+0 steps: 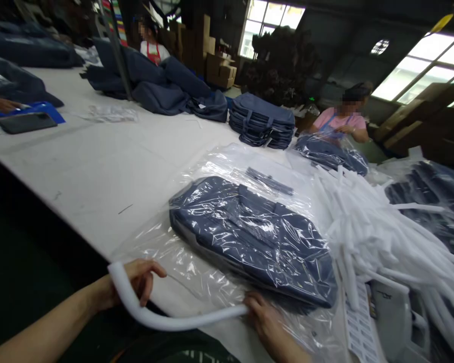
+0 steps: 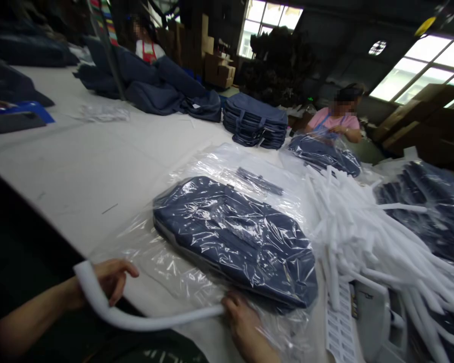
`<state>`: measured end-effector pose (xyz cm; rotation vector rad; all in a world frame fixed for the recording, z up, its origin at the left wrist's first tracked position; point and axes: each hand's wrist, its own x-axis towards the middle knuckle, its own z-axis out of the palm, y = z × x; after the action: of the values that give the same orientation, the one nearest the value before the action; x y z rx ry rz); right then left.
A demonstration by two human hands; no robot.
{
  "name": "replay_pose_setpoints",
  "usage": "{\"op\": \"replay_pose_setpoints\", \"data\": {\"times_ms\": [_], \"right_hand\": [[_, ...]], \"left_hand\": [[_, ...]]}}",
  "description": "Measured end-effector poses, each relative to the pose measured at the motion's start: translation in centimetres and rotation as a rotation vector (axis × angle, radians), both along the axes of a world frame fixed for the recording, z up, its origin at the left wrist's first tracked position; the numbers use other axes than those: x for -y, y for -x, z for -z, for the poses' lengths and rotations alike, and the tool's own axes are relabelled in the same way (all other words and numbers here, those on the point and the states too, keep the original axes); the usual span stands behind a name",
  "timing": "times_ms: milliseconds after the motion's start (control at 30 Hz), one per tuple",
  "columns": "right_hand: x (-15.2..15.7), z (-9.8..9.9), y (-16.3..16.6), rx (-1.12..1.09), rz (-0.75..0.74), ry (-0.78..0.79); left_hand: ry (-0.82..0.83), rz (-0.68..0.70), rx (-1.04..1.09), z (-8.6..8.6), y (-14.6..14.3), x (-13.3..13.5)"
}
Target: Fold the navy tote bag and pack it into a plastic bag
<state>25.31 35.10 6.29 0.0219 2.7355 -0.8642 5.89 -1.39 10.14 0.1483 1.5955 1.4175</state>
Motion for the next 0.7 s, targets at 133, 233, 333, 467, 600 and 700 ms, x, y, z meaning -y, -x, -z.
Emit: {"op": "replay_pose_setpoints", "data": {"times_ms": [133,233,333,467,600,700], "right_hand": [[-2.6,0.4,-1.4,-0.041,0.042,-0.096],[-3.3,-0.3,-1.5,-0.018,0.008,-0.114],[-3.0,-1.1,-1.2,0.003,-0.045,-0.099],[-1.0,-1.5,-0.4,-0.005,-0.115,-0.101],[1.6,-1.0,1.7,-0.037,-0.207,-0.075],[1.4,0.2,2.4,-0.011,-0.012,0.005]], "left_hand": [[0.261,0.146,-0.516,1.2,-0.2,-3.0],[0.403,0.17,-0.939,2.6,1.1,-6.0],[0.416,0.195,-0.978,4.2,2.5,-7.4],[0.352,0.203,-1.011,2.7,3.8,-7.5],[0.202,-0.098,-1.155,-4.3,4.2,-6.7],[0.133,-0.649,-1.499,-8.6,2.6,-5.4]]}}
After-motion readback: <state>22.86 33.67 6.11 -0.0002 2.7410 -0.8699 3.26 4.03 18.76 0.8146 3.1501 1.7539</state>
